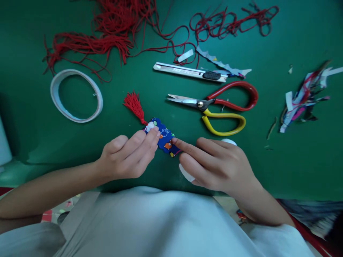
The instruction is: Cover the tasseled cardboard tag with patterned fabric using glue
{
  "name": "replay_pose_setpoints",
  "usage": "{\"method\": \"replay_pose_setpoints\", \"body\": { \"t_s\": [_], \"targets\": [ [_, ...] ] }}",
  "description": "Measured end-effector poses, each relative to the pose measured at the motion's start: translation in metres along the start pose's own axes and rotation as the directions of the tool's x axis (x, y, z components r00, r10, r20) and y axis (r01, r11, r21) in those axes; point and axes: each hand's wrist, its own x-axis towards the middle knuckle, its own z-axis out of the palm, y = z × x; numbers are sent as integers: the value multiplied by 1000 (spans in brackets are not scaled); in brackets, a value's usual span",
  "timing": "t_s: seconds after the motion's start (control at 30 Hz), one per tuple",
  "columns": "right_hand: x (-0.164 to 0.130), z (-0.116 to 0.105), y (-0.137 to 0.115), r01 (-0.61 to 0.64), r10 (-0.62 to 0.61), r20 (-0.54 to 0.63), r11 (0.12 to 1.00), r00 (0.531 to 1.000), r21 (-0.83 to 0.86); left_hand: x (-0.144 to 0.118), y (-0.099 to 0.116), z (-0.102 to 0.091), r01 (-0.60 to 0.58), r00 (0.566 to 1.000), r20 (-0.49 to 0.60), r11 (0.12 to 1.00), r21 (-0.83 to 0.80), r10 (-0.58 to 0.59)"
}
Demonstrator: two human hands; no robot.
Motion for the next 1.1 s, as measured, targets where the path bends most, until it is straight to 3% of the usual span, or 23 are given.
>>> {"method": "replay_pose_setpoints", "body": {
  "t_s": [0.3, 0.63, 0.73, 0.87, 1.1],
  "targets": [
    [1, -1, -1, -17, 17, 29, 1000, 999, 17, -1, -2, 3, 99, 993, 72, 994, -45, -95],
    [1, 0, -2, -17, 17, 20, 1000, 1000, 8, 1, -2, 6, 123, 986, 124, 985, -121, -108],
    [1, 0, -2, -8, 8, 29, 1000, 1000, 2, -2, -4, 8, 127, 991, 60, 977, -169, -118],
    [1, 0, -2, -12, 12, 32, 1000, 999, 0, -2, -6, 8, 18, 998, -57, 969, -245, -33],
    [0, 0, -3, -5, 5, 33, 1000, 999, -8, 2, -7, 6, 43, 999, 19, 987, -153, -41]
  ]
}}
